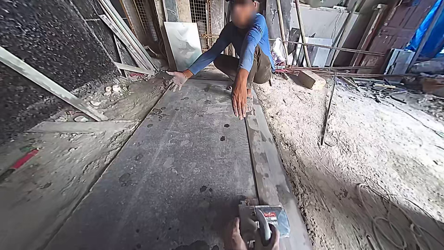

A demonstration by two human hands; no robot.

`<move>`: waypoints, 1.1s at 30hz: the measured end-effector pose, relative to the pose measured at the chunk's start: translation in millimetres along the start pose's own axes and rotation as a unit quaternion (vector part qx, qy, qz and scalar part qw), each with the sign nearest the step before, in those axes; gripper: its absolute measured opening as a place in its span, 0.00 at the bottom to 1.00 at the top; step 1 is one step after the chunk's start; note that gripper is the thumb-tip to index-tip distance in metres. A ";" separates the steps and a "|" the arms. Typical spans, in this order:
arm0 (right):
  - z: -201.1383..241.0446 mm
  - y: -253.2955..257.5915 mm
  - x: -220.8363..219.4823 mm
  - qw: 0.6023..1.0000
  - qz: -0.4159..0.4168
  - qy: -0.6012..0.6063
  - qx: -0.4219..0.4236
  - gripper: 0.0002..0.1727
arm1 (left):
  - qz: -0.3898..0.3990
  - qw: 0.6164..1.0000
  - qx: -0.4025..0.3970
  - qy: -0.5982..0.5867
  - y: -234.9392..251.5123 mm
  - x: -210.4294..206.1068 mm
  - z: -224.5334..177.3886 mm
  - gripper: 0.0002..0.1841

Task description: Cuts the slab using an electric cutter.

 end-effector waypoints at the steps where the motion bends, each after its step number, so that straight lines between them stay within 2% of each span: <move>1: -0.1 -0.1 -0.9 1.000 -0.001 -0.001 0.000 0.36 | -0.004 1.000 -0.001 0.001 0.3 -0.4 0.2 0.24; 22: 6.9 8.0 -6.3 1.000 -0.023 -0.011 0.016 0.36 | -0.010 1.000 0.003 -0.017 15.4 -3.7 -0.9 0.23; 33: 12.1 11.5 -6.0 1.000 -0.012 -0.009 0.003 0.38 | -0.005 1.000 0.009 -0.012 21.1 -3.4 -4.7 0.19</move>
Point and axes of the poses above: each hand's wrist, its own y-axis towards the middle knuckle, its own x-axis out of the back of the hand, z = x × y, the point moved 2 cm from there along y, towards the middle knuckle, and after that the axes turned 3 degrees about -z, right-handed, at the moved point
